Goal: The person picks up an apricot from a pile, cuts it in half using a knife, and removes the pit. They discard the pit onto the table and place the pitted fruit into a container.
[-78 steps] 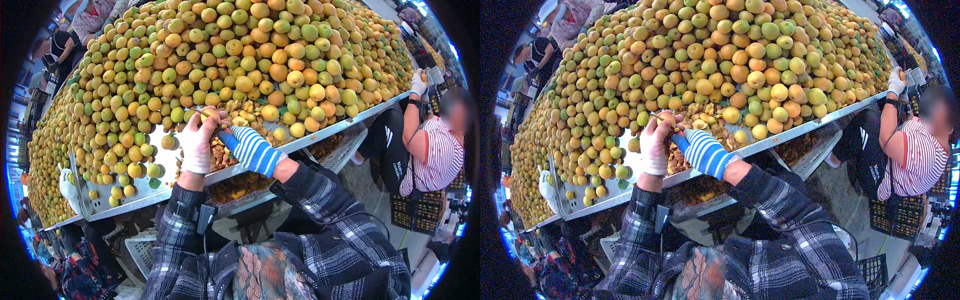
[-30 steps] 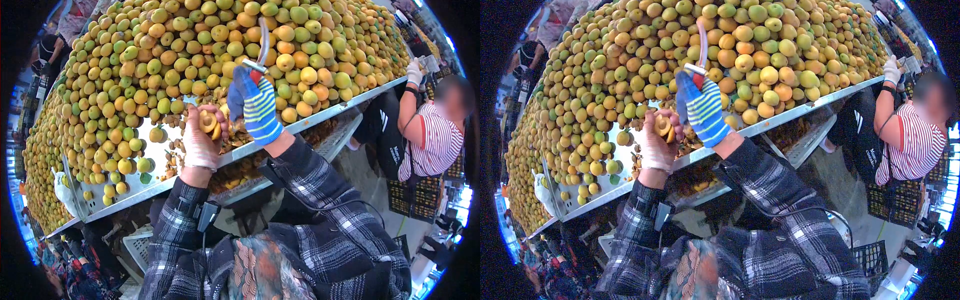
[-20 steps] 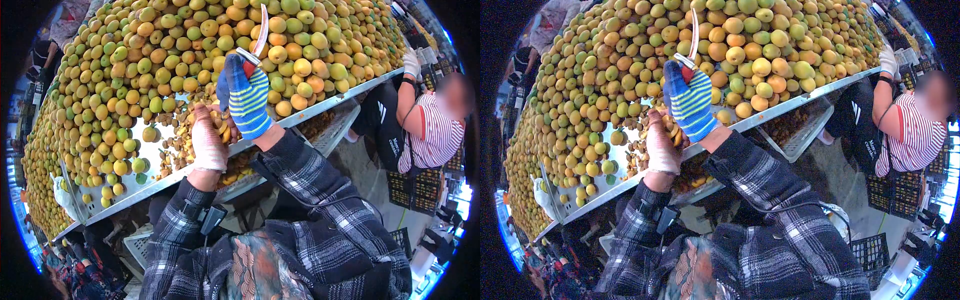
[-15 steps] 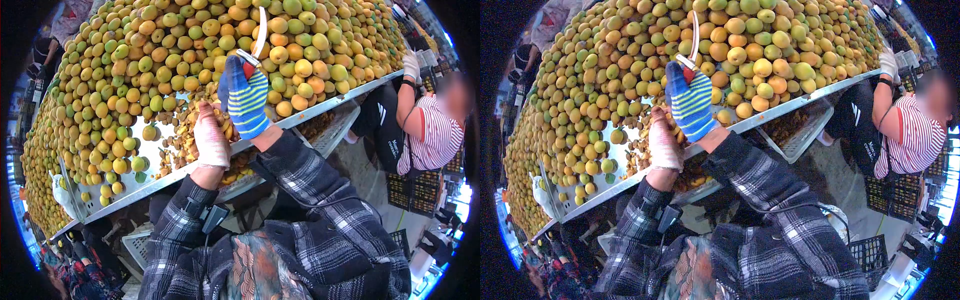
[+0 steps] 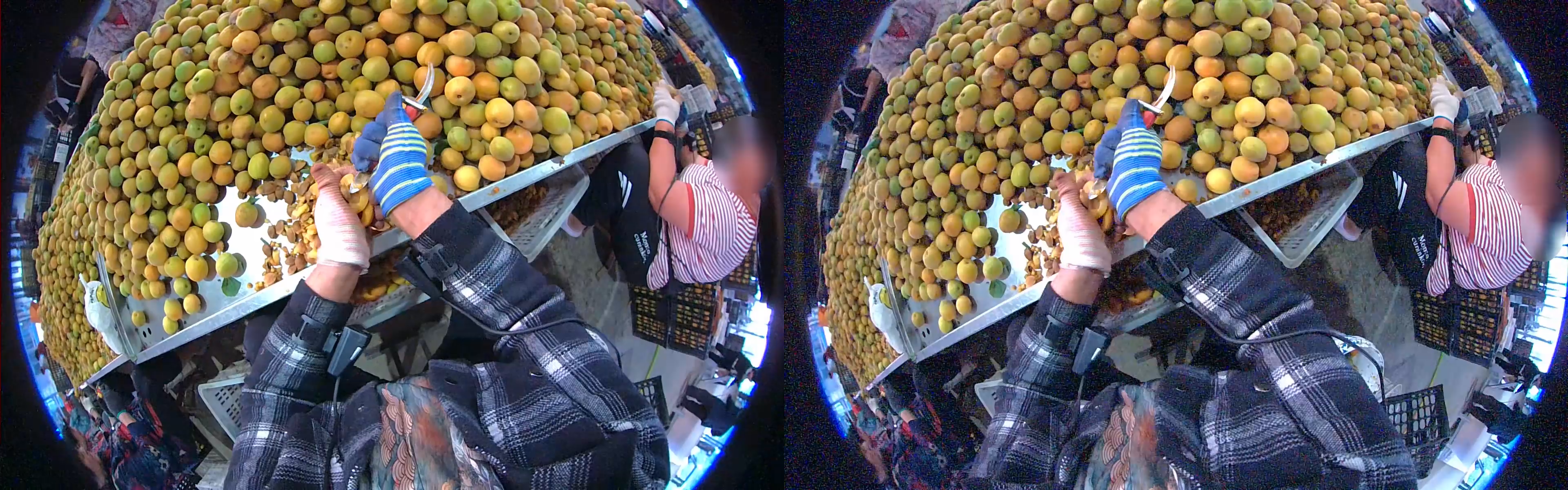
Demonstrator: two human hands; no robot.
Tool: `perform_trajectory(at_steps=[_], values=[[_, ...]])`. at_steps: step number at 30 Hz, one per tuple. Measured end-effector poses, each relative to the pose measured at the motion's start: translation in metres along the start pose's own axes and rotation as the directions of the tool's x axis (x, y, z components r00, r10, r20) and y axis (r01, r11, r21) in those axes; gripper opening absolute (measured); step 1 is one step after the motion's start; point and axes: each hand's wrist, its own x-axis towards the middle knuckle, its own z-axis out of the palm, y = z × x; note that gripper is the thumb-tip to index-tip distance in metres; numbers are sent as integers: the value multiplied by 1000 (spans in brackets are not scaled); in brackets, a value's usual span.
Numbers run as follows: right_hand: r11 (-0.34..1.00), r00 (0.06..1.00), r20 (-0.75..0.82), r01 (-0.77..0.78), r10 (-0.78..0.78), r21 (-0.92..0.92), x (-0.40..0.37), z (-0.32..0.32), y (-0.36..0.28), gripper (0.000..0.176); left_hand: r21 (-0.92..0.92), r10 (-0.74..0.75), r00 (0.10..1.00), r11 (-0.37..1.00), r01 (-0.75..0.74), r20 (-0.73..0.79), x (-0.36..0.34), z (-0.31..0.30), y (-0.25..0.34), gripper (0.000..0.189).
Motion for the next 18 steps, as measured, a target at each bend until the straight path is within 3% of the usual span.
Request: perform_trajectory(at_steps=[3, 4, 6, 7, 8, 10, 11, 12, 13, 14, 15, 18], values=[[998, 996, 56, -70, 70, -2, -3, 2, -9, 51, -7, -137, 986, 990, 138, 92, -2, -4, 14, 67], [994, 964, 249, -104, 96, 18, 4, -8, -11, 50, -32, -205, 971, 977, 210, 127, -4, -4, 19, 71], [960, 942, 328, 29, 67, -280, -1, -4, -26, 45, -15, -255, 966, 967, 256, 47, -5, -4, 28, 73], [847, 940, 341, 193, -15, -495, -3, -4, -29, 39, -27, -276, 950, 959, 283, 148, 0, -12, 29, 74], [514, 835, 518, 533, -188, -672, -6, 0, -29, 35, -36, -290, 924, 951, 308, 250, 3, -15, 33, 74], [355, 662, 750, 702, -3, -618, -14, -9, -31, 25, 24, -240, 945, 970, 240, 221, 5, -18, 34, 77], [324, 677, 731, 675, 83, -662, -22, -12, -31, 33, 70, -205, 962, 978, 196, 181, 3, -15, 35, 78], [-99, 661, 725, 749, 194, -656, -18, -14, -35, 42, 119, -170, 976, 981, 154, 136, 0, -10, 38, 80], [-74, 679, 711, 731, 181, -679, -18, -16, -34, 45, 147, -154, 985, 979, 142, 77, -5, -2, 39, 83], [-51, 697, 697, 713, 168, -700, -19, -17, -34, 47, 204, -215, 926, 966, 156, 309, -6, -13, 42, 81], [-185, 699, 703, 714, 130, -676, -16, -18, -32, 43, 228, -217, 943, 960, 161, 251, -7, -13, 37, 78], [-250, 713, 696, 691, 83, -678, -11, -23, -31, 42, 285, -234, 948, 944, 167, 218, -11, -15, 33, 71]])
